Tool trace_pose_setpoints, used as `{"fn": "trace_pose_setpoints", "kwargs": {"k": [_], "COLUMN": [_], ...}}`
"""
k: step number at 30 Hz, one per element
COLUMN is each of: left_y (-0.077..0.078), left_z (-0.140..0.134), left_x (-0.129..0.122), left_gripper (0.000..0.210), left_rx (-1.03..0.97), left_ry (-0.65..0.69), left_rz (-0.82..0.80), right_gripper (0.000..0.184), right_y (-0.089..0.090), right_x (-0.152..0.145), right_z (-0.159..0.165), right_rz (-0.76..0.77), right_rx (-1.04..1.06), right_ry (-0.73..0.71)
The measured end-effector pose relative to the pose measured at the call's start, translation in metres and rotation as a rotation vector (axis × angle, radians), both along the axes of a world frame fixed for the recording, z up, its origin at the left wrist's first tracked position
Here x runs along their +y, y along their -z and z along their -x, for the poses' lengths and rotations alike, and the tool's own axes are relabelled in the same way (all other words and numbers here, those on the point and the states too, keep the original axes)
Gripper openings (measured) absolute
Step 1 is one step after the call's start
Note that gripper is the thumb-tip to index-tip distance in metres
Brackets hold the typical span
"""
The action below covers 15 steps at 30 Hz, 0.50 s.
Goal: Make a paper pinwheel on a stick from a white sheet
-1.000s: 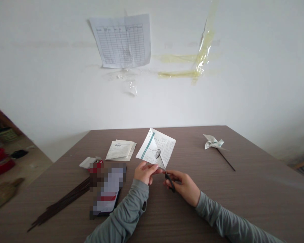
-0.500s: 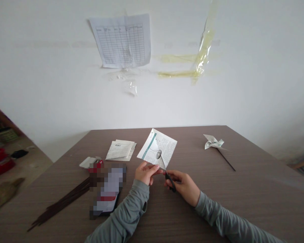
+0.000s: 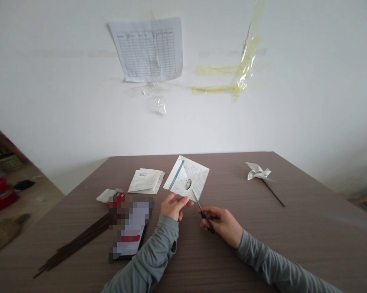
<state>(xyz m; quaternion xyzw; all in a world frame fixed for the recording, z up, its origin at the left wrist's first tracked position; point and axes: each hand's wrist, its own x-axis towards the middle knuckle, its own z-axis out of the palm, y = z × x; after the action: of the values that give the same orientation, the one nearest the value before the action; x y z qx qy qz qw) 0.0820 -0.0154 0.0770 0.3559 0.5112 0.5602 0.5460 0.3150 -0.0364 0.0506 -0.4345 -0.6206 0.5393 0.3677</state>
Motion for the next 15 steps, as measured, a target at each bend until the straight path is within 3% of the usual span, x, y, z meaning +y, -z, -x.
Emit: {"fn": "trace_pose_setpoints", "kwargs": {"k": [11,15], "left_y": [-0.002,-0.003], "left_z": [0.004,0.005], "left_x": [-0.001,-0.001], "left_gripper": [0.014,0.018], "left_rx": [0.029,0.085], "left_ry": [-0.086,-0.061], "left_rz": [-0.018,0.012], "right_gripper": [0.040,0.036], "right_y": [-0.016,-0.021], "right_x": [0.008,0.011], "right_z": [-0.021,-0.028], "right_rz": [-0.082,-0.160], "right_rx": [-0.153,-0.183], "right_ry": [-0.124,-0.078]}}
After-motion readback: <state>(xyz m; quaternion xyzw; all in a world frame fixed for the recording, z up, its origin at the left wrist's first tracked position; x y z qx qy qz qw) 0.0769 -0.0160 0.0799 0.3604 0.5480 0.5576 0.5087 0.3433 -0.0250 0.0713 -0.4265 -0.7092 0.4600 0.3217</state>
